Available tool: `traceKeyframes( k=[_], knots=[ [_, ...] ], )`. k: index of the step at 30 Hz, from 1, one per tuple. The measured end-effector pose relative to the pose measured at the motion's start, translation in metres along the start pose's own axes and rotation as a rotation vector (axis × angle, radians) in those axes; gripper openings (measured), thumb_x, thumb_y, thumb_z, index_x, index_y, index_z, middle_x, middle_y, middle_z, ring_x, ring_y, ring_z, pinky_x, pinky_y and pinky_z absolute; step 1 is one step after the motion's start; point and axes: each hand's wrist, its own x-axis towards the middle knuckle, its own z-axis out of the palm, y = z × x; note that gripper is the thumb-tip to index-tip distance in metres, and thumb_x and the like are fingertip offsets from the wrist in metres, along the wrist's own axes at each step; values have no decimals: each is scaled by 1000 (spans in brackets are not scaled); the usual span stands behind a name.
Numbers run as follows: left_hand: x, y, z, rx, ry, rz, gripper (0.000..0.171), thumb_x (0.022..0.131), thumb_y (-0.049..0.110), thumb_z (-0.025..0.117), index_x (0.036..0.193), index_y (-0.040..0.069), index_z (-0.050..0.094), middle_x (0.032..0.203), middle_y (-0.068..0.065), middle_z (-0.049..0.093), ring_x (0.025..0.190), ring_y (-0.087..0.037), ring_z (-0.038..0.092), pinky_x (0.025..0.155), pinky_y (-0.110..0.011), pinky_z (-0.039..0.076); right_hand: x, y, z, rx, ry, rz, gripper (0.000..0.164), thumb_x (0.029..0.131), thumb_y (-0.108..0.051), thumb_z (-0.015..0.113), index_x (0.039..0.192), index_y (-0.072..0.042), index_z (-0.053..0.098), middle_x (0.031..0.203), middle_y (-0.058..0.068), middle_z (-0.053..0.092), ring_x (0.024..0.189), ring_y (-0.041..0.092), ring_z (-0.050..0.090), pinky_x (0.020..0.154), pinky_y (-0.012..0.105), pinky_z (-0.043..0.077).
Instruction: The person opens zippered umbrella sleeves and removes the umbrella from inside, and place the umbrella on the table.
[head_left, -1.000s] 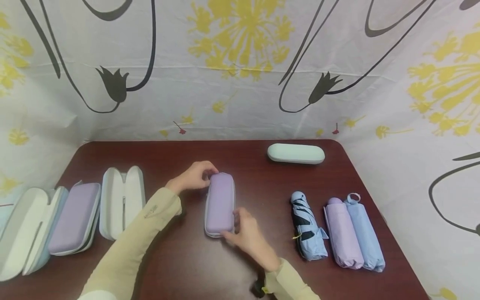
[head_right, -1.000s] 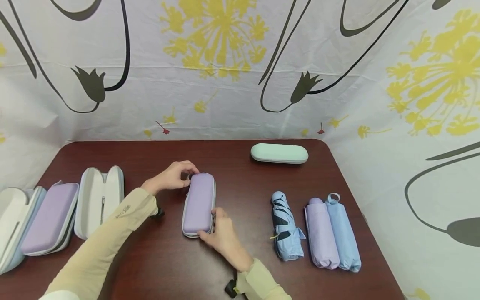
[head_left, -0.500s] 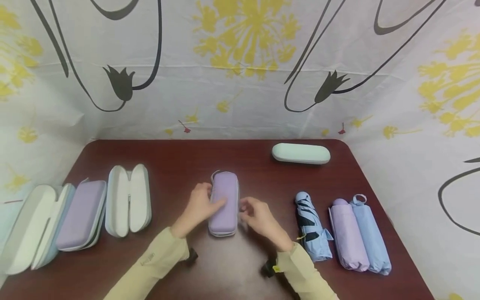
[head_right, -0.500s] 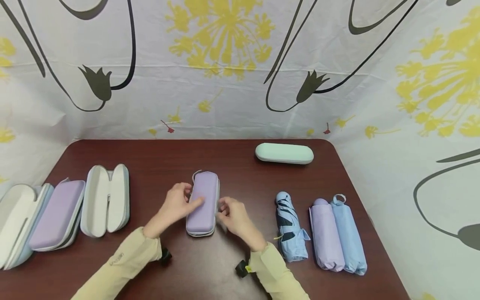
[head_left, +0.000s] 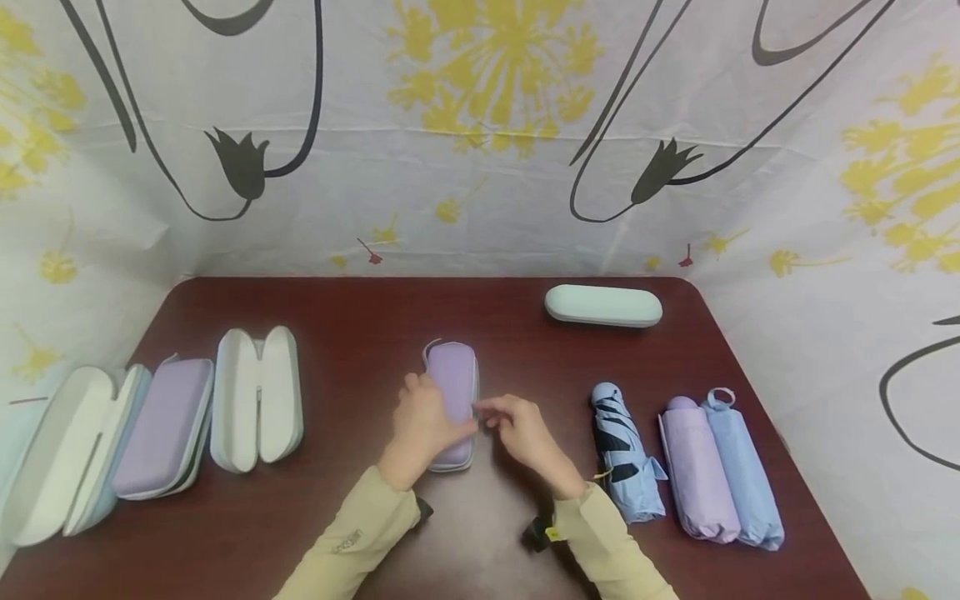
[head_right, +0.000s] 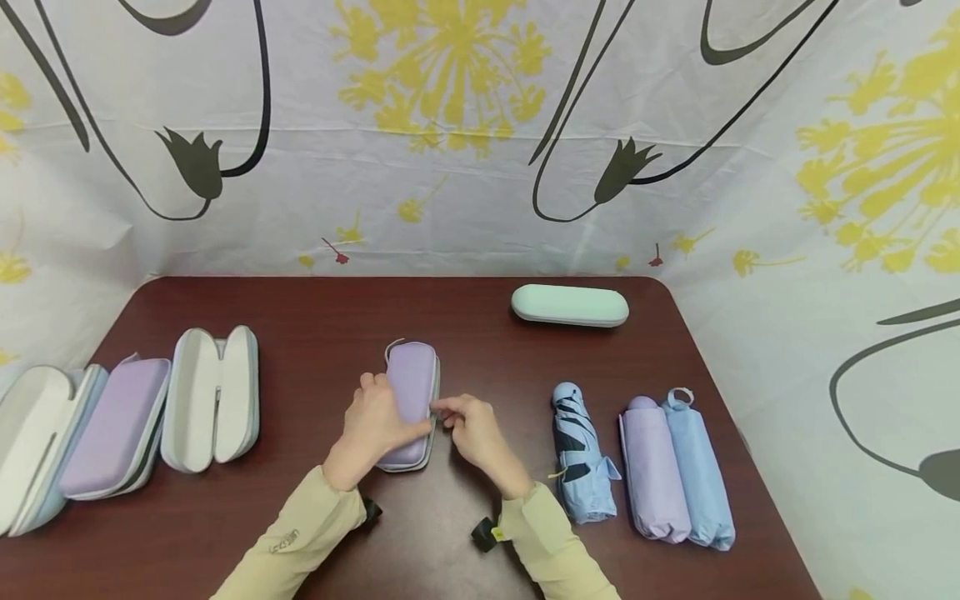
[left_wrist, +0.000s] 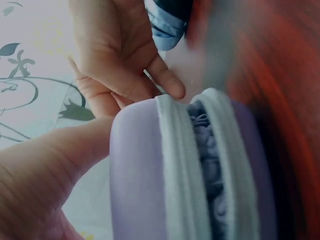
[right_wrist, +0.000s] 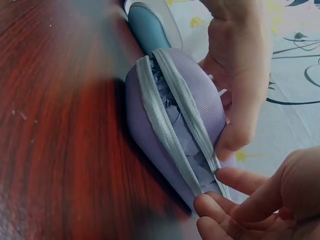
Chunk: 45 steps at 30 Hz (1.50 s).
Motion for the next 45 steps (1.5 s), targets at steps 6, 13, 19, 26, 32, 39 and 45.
traceKeyframes(
  k=[6,13,19,26,32,39,45],
  knots=[
    [3,-2,-9,-16,-40,-39,87,51,46,83,105,-14,51,93,-22,47,74,-32,54,58,-42,49,2,-2,2,2,40,-16,26,79,12,59,99,-1,70,84,10,66,68,18,62,64,26,51],
    [9,-20,-18,-210,-141,-74,77,57,40,80,106,-12,53,93,-20,54,79,-29,55,68,-41,50,8,-7,8,20,108,22,24,77,5,65,101,4,66,77,9,66,67,19,62,63,27,52],
    [14,-44,-23,-565,-264,-187,65,70,25,73,117,-12,47,104,-24,61,93,-30,61,76,-40,51,18,-14,11,18,106,126,38,78,-6,71,112,6,59,83,11,65,69,17,62,61,26,50],
    [15,-65,-23,-942,-358,-264,60,80,15,62,126,-16,39,111,-27,54,87,-26,59,80,-42,51,35,-23,15,-60,93,218,59,77,-21,73,121,9,50,95,14,58,78,21,57,69,32,49],
    [14,-76,-22,-1157,-425,-220,56,80,16,55,122,-19,40,95,-11,60,81,-17,60,76,-36,51,50,-29,23,-120,33,342,71,74,-28,73,128,8,44,112,21,53,93,29,56,78,42,49],
    [9,-90,-18,-1348,-467,-178,37,83,13,50,111,-11,53,90,-3,63,87,-16,61,79,-34,50,64,-36,31,-189,-49,434,82,68,-30,76,130,8,39,105,20,49,87,30,55,75,41,50],
    [6,-95,-18,-1495,-531,-164,19,87,12,45,97,6,61,93,-1,62,89,-13,58,81,-32,48,69,-41,35,-275,-97,459,79,65,-31,75,124,10,41,102,21,49,89,34,53,77,45,48]
  ],
)
